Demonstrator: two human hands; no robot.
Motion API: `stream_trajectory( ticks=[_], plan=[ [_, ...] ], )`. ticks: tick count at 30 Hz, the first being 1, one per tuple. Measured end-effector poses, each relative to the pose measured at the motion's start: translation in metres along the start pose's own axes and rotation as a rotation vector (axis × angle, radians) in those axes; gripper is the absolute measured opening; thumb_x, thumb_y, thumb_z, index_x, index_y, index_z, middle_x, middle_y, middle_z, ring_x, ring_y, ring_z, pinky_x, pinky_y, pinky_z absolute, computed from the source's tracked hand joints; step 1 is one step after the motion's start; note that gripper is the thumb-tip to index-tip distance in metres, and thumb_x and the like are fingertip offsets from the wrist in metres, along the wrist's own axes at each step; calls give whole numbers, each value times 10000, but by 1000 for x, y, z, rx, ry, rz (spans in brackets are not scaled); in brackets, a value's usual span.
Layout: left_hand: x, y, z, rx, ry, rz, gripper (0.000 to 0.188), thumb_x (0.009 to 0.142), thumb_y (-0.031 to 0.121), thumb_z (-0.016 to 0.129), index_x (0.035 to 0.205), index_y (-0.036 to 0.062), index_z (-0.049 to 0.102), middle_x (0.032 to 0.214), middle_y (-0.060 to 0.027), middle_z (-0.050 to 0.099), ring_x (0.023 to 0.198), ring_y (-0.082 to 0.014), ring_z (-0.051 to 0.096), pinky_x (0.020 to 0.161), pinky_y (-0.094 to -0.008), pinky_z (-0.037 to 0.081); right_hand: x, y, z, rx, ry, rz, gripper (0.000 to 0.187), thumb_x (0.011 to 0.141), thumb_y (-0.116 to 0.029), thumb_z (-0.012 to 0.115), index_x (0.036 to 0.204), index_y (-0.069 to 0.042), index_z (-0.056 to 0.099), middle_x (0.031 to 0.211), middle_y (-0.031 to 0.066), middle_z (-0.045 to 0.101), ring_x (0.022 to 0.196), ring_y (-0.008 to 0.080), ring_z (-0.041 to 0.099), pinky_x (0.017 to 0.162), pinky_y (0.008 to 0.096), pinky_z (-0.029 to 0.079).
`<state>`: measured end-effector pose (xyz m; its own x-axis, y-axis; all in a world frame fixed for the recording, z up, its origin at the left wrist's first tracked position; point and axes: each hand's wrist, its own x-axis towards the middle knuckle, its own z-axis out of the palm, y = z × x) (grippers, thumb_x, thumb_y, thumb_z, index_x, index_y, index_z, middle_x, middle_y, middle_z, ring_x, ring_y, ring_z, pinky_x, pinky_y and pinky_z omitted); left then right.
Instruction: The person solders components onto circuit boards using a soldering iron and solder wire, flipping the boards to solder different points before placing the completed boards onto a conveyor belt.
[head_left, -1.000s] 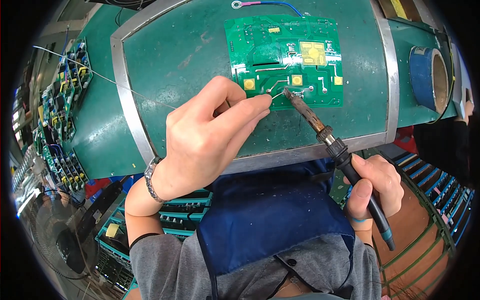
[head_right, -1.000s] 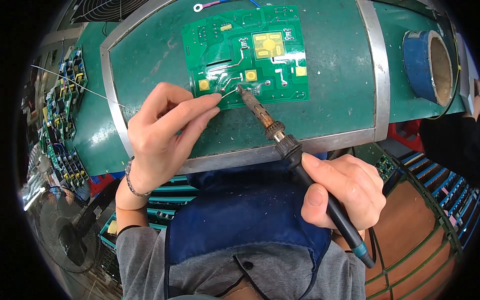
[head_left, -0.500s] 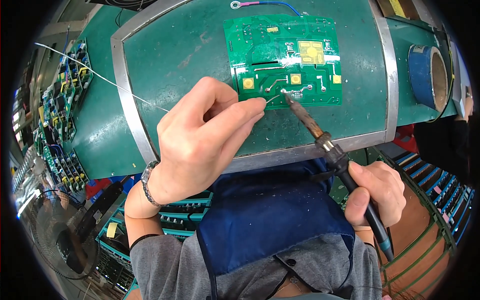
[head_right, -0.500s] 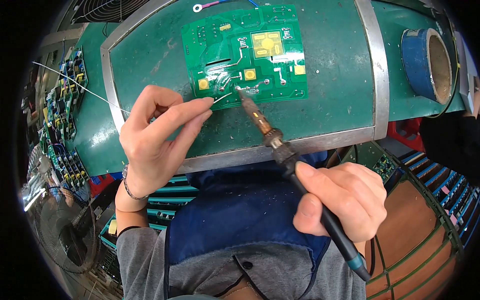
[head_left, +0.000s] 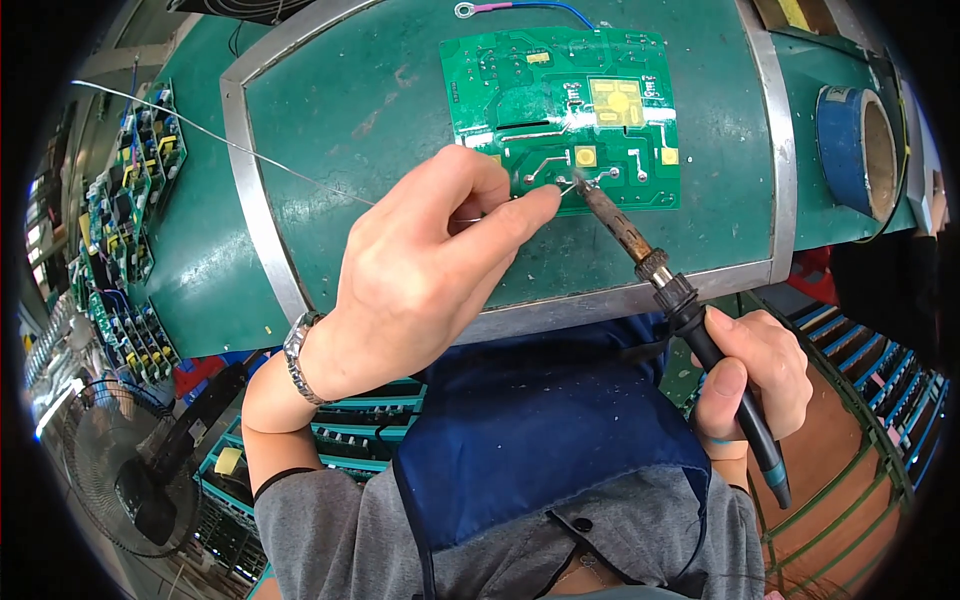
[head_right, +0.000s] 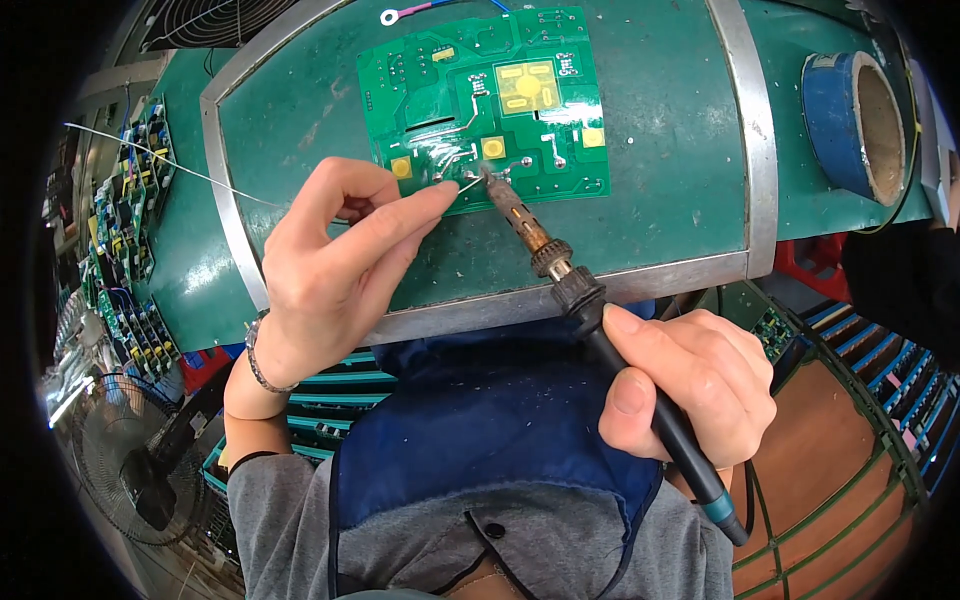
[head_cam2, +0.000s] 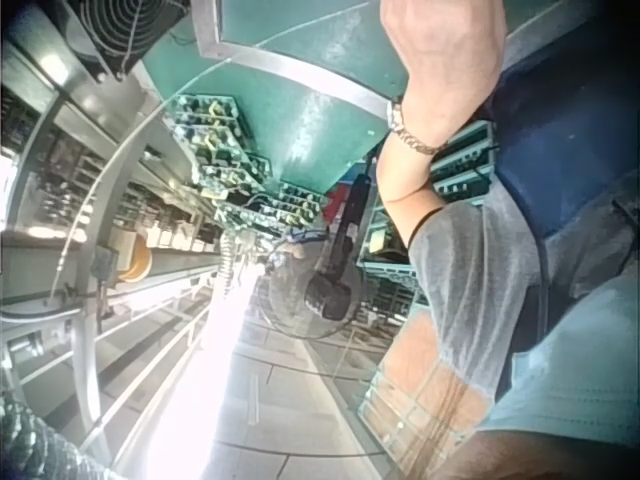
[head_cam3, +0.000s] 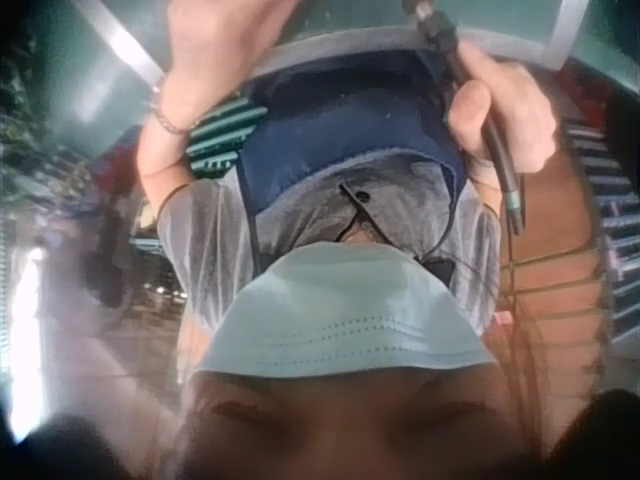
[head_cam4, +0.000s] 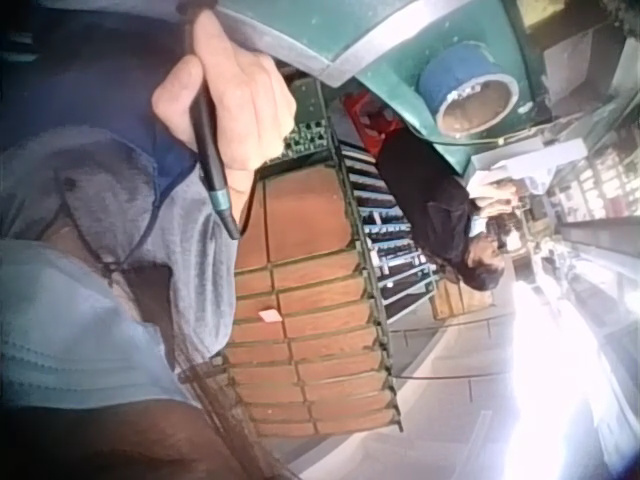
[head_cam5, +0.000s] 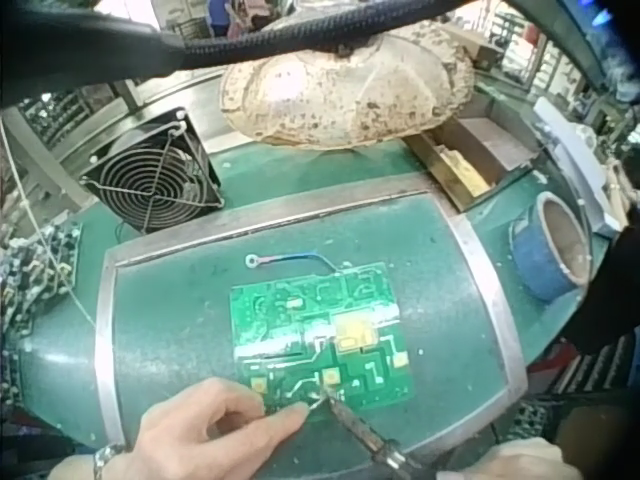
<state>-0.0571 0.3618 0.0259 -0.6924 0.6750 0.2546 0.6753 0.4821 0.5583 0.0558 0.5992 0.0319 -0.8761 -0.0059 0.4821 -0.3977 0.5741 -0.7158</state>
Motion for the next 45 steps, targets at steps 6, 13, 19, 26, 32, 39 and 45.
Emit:
stream_trajectory(
  ticks=[6,13,19,26,32,39,45],
  plan=[
    [2,-1,1,15,0,42,365,691,-81,723,1031,52,718,833,-68,543,684,-193,566,579,-291,479,-1,-1,-5,-2,4,26,204,824,-108,653,906,79,669,642,121,656,455,194,599,421,272,482],
    [5,0,1,44,-30,28,361,684,-87,717,1017,51,720,834,-64,540,678,-187,562,572,-290,473,-1,2,-4,28,-4,35,206,827,-108,655,911,79,666,647,125,660,462,191,603,423,271,486],
    [7,-2,4,41,-8,80,361,683,-90,711,1016,49,721,838,-65,540,685,-184,565,584,-283,484,-2,2,-4,15,11,11,204,820,-101,654,908,83,663,648,128,659,459,192,599,424,276,489],
    [8,2,0,101,-39,81,387,648,-90,705,1009,50,730,834,-66,548,684,-181,576,577,-278,492,-4,3,-9,-3,28,31,208,817,-103,646,912,81,665,641,125,654,449,193,589,422,280,485],
    [12,-3,9,75,1,142,417,622,-100,683,1009,46,733,827,-62,543,674,-178,572,571,-272,490,-4,-3,-6,-79,46,82,282,935,-221,565,935,46,655,636,89,621,469,128,540,457,252,401],
    [15,-6,14,40,2,166,413,635,-108,666,1018,33,723,839,-77,548,690,-197,577,596,-291,496,-3,4,-9,-15,37,62,236,879,-158,606,928,66,658,635,108,638,450,156,553,436,263,430],
    [22,-4,13,147,33,192,325,632,-57,688,945,26,713,837,-78,567,693,-206,585,581,-298,494,-5,6,-12,-21,47,36,207,826,-96,646,929,83,663,658,124,659,445,180,575,413,272,465]
  ],
)
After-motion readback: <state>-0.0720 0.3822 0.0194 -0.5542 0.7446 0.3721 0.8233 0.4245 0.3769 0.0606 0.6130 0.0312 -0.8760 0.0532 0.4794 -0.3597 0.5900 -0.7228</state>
